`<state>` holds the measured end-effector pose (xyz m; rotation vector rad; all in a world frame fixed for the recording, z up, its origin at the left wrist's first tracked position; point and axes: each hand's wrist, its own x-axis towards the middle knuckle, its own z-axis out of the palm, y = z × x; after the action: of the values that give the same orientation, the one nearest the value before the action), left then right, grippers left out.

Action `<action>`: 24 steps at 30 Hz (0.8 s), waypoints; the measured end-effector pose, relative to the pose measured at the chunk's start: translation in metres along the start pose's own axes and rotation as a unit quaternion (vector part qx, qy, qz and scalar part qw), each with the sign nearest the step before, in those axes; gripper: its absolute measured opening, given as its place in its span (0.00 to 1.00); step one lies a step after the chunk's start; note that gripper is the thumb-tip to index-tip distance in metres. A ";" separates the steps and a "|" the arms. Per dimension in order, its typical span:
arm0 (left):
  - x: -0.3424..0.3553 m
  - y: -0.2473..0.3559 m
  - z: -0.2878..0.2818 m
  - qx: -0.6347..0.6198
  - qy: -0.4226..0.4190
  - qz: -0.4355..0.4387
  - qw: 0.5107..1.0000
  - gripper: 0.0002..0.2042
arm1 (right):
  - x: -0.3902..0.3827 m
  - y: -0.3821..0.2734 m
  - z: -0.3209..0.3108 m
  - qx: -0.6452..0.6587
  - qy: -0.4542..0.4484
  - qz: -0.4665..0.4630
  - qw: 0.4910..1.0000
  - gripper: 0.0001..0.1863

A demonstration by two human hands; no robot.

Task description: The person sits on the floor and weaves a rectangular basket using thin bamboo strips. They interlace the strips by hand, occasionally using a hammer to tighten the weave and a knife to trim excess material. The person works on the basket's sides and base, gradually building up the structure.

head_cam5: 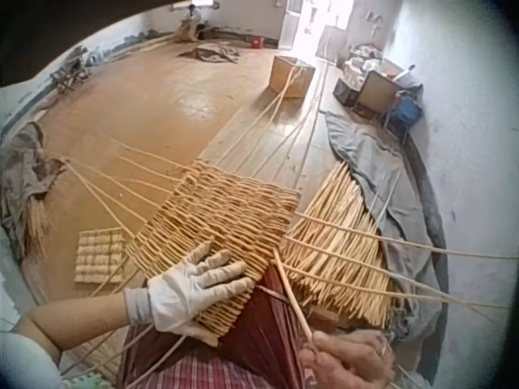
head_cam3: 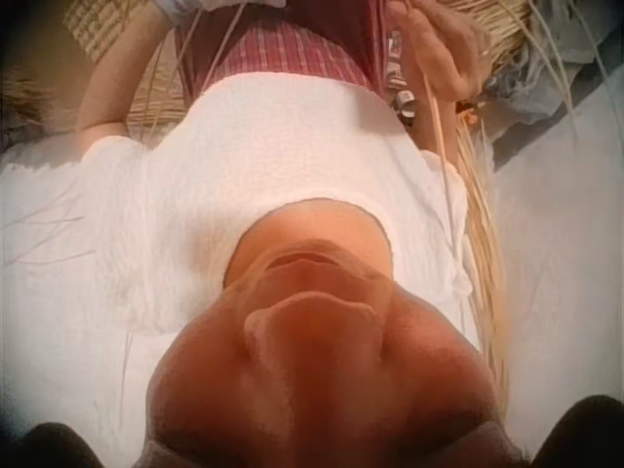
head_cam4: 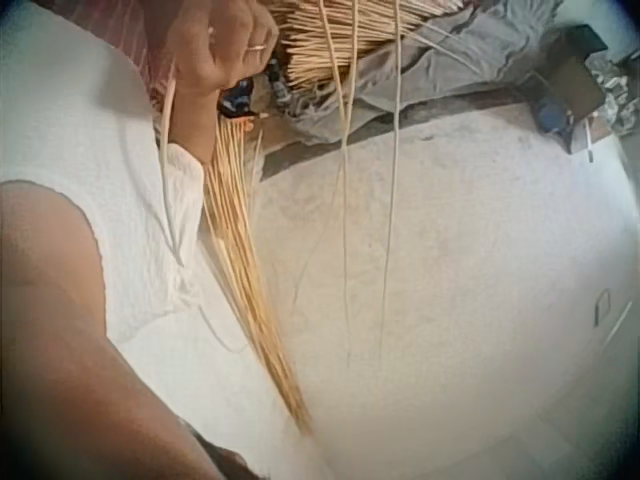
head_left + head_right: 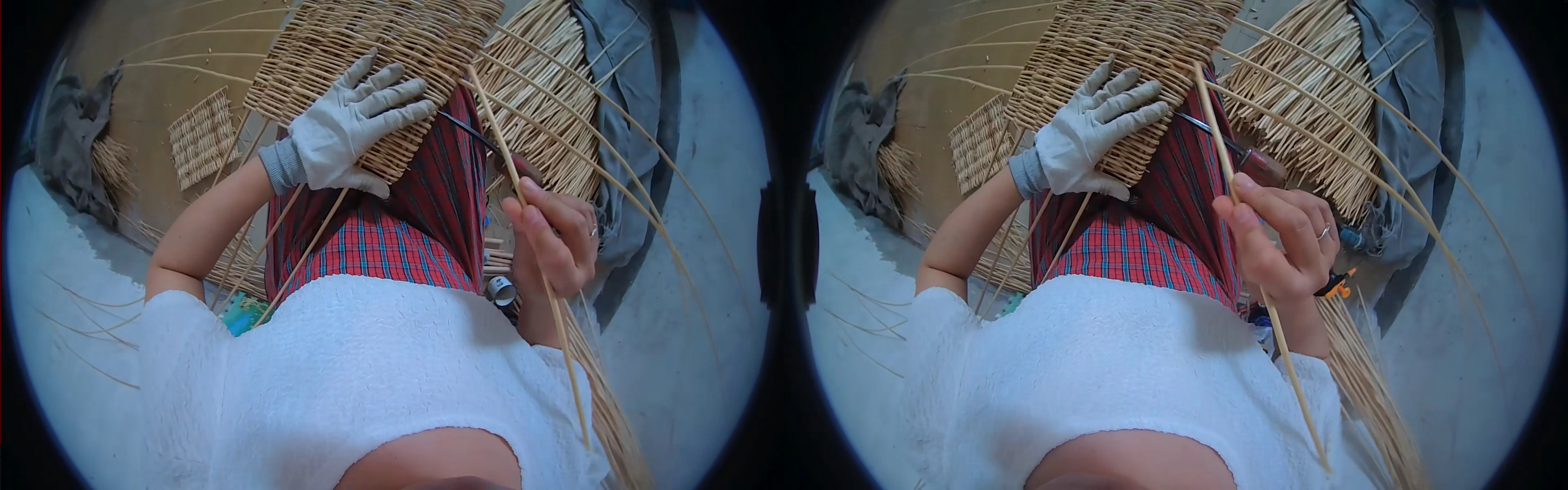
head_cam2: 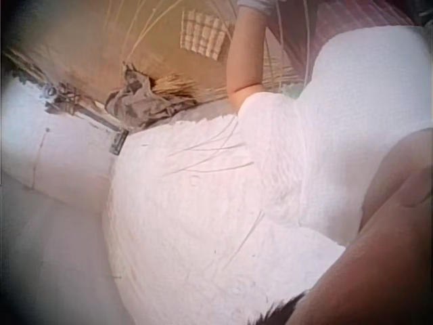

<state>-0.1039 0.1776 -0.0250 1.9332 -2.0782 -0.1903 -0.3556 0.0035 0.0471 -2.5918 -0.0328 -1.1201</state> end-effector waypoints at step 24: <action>0.003 -0.018 -0.020 -0.093 -0.045 0.034 0.994 0.63 | -0.059 0.044 -0.012 0.338 0.047 0.434 0.834 0.11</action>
<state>-0.0805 0.1754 -0.0115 1.7728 -2.0957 -0.4472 -0.3984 -0.0356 0.0003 -1.5899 0.5968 -0.6862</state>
